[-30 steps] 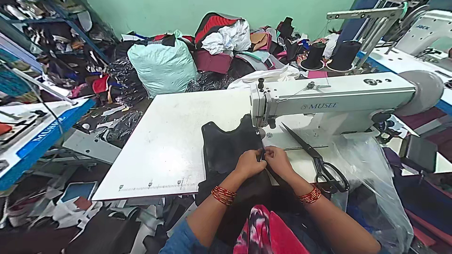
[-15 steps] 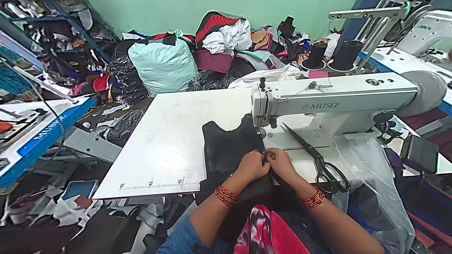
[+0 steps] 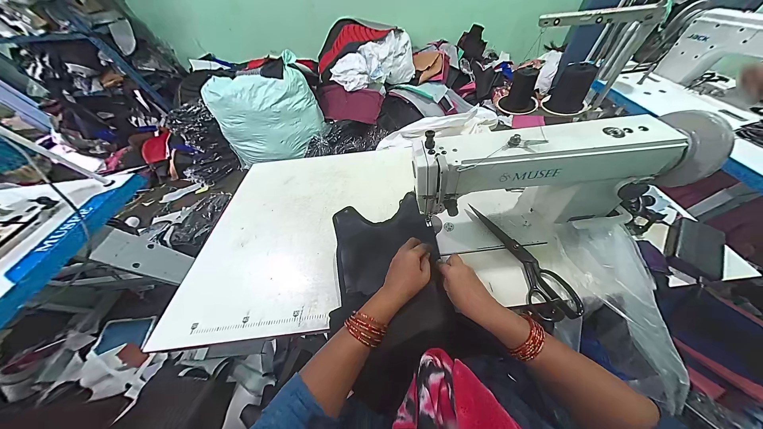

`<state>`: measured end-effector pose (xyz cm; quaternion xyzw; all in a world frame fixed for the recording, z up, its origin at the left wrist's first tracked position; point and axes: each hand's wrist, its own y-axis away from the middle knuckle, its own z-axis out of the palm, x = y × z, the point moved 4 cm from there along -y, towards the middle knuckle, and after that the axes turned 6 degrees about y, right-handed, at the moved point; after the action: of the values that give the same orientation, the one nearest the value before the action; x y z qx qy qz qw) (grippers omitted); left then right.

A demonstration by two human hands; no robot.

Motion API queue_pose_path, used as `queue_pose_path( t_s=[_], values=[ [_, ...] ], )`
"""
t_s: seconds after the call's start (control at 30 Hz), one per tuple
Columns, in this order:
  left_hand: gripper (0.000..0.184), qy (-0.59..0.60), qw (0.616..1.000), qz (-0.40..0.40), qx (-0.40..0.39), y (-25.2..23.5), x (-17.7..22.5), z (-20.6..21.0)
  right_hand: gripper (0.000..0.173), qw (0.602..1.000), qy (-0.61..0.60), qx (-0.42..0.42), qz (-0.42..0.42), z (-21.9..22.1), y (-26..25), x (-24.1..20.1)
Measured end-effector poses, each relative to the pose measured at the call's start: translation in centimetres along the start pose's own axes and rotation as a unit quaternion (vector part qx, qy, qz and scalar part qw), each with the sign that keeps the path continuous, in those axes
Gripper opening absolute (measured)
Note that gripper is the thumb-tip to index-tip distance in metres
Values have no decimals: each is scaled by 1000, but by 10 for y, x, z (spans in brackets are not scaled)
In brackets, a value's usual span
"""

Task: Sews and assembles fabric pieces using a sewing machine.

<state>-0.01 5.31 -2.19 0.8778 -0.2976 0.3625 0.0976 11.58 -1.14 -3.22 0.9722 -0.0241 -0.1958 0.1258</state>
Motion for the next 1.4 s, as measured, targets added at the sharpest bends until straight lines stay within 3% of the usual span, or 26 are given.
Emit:
queue_pose_path(
  t_s=[0.1,0.2,0.6,0.93,1.17,1.4],
  values=[
    [57,-104,987,56,-105,-14,2,8,34,1000,13,2,-10,0,1,-1],
    [51,-141,973,34,-178,-17,4,14,32,999,30,-28,-4,-2,2,-4],
    [44,-49,980,165,-98,-1,-15,8,33,999,44,6,-8,2,-1,-7],
    [46,-73,985,101,-120,-24,-19,5,38,998,58,-6,10,-7,-26,-7],
    [44,-48,985,142,-83,-43,-31,0,36,998,52,40,-5,-7,-45,-4],
    [44,-57,987,124,-90,-58,-36,-3,37,998,45,49,-11,-11,-58,-2]
  ],
)
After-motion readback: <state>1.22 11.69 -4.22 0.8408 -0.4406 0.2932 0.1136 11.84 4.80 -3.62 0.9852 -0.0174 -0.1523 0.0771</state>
